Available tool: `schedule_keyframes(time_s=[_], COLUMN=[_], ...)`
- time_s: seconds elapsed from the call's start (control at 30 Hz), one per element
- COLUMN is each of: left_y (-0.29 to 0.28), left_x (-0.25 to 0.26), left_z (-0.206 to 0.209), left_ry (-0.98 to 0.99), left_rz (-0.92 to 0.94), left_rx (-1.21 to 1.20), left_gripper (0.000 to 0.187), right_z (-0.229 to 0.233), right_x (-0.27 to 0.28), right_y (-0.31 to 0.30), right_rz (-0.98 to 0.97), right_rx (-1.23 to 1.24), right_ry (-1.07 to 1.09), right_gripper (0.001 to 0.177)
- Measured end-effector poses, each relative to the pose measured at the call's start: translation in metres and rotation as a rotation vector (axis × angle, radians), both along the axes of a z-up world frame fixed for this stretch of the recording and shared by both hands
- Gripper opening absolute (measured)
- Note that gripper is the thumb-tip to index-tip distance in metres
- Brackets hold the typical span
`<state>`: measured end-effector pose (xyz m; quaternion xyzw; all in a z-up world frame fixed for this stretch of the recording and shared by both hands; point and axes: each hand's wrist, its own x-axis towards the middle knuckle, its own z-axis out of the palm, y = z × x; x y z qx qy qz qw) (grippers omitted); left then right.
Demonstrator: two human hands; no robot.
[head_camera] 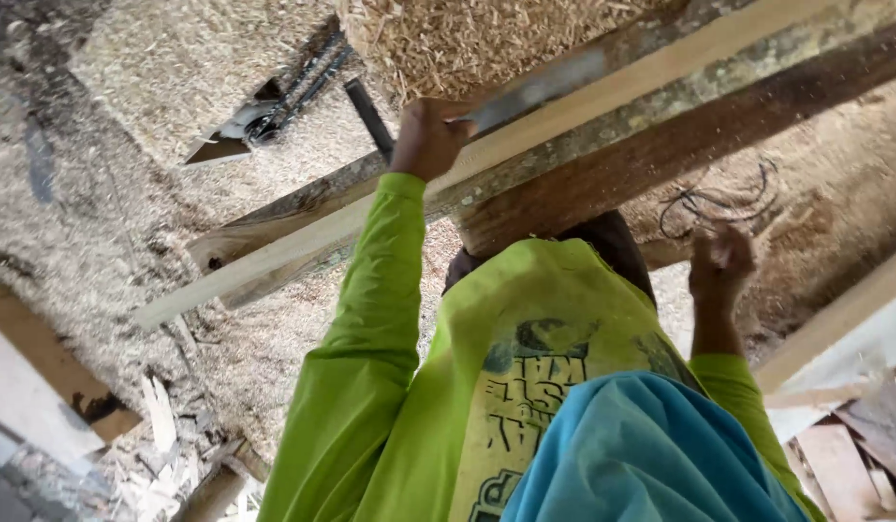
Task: Measure and mark a wooden plank using a ruler and pen for carpentry.
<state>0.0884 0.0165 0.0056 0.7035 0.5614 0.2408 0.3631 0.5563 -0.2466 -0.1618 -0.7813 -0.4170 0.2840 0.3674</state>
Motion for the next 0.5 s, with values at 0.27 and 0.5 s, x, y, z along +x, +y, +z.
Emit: schedule_keyframes(time_s=[0.27, 0.5], left_y=[0.021, 0.021], left_x=[0.076, 0.115], left_z=[-0.027, 0.02], left_ry=[0.041, 0.092], left_rz=[0.084, 0.232], left_rx=[0.005, -0.199], left_gripper=[0.024, 0.025], right_z=[0.191, 0.14], right_x=[-0.019, -0.048], right_y=[0.253, 0.344], right_rz=[0.49, 0.727], right_rx=[0.328, 0.046], right_ry=[0.191, 0.76], right_gripper=[0.049, 0.028])
